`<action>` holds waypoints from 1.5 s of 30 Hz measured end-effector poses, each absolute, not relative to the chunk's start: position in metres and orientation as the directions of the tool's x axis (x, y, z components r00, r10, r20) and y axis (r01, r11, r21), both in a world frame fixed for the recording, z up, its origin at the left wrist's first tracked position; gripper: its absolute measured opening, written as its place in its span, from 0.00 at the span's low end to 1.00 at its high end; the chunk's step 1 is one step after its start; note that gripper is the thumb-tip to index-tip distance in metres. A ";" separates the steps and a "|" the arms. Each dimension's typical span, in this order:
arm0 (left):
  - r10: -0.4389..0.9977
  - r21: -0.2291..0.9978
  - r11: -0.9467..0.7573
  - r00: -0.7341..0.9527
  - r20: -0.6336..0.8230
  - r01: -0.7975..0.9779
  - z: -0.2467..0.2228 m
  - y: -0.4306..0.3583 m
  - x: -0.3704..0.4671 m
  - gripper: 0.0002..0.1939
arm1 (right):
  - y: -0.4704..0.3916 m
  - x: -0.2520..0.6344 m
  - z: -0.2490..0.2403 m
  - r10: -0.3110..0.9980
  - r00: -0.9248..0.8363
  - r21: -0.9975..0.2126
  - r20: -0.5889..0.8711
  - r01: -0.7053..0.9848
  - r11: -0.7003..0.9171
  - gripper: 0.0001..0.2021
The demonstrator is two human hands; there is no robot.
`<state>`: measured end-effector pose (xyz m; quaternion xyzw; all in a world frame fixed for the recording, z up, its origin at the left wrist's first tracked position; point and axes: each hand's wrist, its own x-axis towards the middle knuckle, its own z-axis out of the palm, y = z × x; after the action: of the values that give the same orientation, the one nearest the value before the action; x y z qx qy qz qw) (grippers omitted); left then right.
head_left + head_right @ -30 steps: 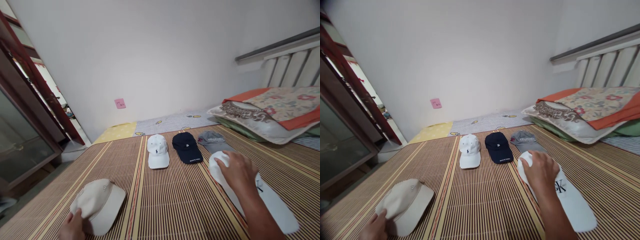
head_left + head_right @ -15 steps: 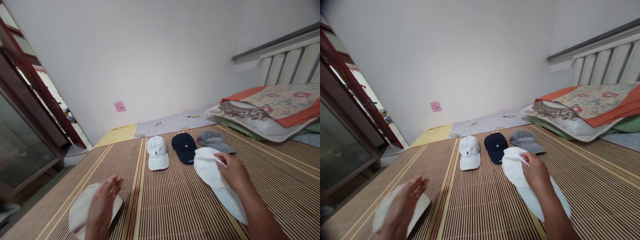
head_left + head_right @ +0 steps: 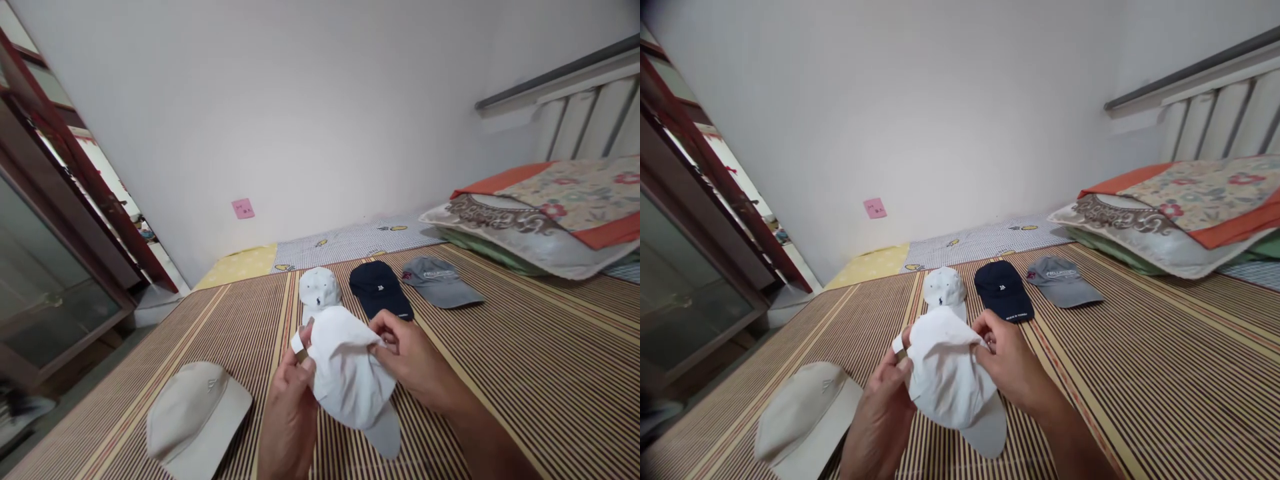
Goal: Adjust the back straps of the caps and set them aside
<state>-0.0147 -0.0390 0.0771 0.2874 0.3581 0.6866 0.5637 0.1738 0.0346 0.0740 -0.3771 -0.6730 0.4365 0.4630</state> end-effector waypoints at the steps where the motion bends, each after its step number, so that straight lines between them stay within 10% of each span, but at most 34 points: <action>1: 0.984 0.822 -0.111 -0.180 0.009 -0.559 0.081 -0.043 -0.014 0.40 | 0.033 0.169 0.074 0.914 -0.285 -0.945 0.287 0.069 0.319 0.02; 8: 0.986 0.854 -0.159 -0.115 0.117 -0.495 0.081 -0.048 -0.012 0.49 | 0.036 0.153 0.064 0.926 -0.231 -0.954 0.300 -0.073 0.290 0.06; 14: 0.972 0.863 -0.183 -0.215 0.089 -0.471 0.078 -0.046 -0.018 0.45 | 0.029 0.173 0.076 0.898 -0.381 -0.917 0.220 0.234 0.324 0.10; 21: 0.986 0.929 -0.132 -0.140 0.088 -0.346 0.083 -0.059 -0.014 0.25 | -0.010 0.185 0.105 0.628 -0.177 -0.559 0.758 0.320 0.765 0.18; 29: 0.979 0.971 -0.182 -0.115 0.166 -0.153 0.084 -0.065 0.004 0.20 | -0.022 0.167 0.112 0.405 -0.416 -0.377 0.814 0.152 0.914 0.17; 34: 0.994 0.989 -0.077 -0.081 0.067 -0.123 0.088 -0.069 0.006 0.23 | -0.023 0.171 0.116 0.558 -0.315 -0.549 0.768 0.124 0.826 0.10; 38: 0.998 0.967 0.060 0.014 -0.059 -0.249 0.090 -0.073 0.001 0.25 | -0.027 0.179 0.117 0.840 -0.350 -0.856 0.414 0.164 0.490 0.15; 45: 0.999 0.950 0.008 -0.035 -0.020 -0.312 0.090 -0.067 -0.008 0.27 | -0.015 0.184 0.117 0.762 -0.606 -0.894 0.228 0.179 0.411 0.15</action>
<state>-0.0084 -0.0673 0.0902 0.4018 0.4274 0.5785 0.5668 0.1835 -0.0145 0.1173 -0.3037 -0.7750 0.4500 0.3236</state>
